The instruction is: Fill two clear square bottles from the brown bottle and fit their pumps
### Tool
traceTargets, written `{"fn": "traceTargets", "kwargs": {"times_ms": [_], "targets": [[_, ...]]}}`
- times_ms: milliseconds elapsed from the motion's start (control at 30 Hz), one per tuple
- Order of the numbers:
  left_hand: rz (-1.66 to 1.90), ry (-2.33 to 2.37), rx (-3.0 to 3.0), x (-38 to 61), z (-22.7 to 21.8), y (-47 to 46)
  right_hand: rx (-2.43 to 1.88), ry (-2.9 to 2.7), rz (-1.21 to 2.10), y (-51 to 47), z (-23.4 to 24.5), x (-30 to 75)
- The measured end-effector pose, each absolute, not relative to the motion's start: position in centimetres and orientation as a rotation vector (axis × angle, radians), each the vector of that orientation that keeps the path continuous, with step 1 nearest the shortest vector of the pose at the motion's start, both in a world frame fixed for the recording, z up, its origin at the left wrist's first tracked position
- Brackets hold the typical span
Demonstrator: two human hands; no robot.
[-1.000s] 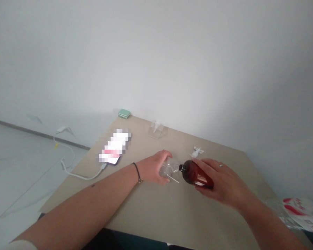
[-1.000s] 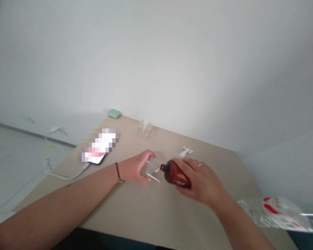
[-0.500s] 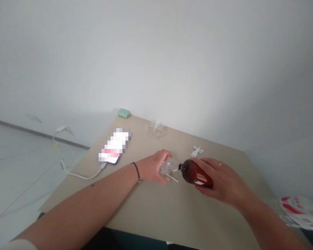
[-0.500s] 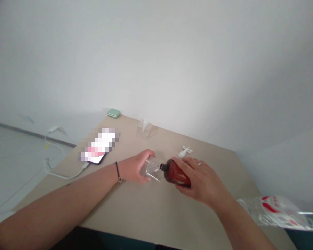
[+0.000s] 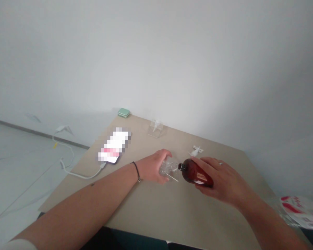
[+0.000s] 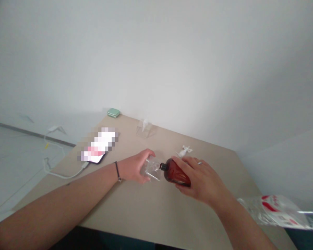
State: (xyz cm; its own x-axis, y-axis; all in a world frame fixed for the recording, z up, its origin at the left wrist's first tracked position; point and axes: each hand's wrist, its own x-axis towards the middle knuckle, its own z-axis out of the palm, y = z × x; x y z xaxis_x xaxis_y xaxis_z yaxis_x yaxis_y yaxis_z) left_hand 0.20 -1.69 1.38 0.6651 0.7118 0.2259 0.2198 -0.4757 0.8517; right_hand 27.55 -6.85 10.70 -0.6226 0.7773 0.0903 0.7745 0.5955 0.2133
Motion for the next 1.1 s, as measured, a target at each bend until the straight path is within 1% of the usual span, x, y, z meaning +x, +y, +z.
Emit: {"fn": "traceTargets", "kwargs": {"times_ms": [1100], "targets": [[0.711, 0.734, 2.016, 0.07, 1.63, -1.74, 1.306, 2.816, 0.387, -6.95, 11.55, 27.08]]}}
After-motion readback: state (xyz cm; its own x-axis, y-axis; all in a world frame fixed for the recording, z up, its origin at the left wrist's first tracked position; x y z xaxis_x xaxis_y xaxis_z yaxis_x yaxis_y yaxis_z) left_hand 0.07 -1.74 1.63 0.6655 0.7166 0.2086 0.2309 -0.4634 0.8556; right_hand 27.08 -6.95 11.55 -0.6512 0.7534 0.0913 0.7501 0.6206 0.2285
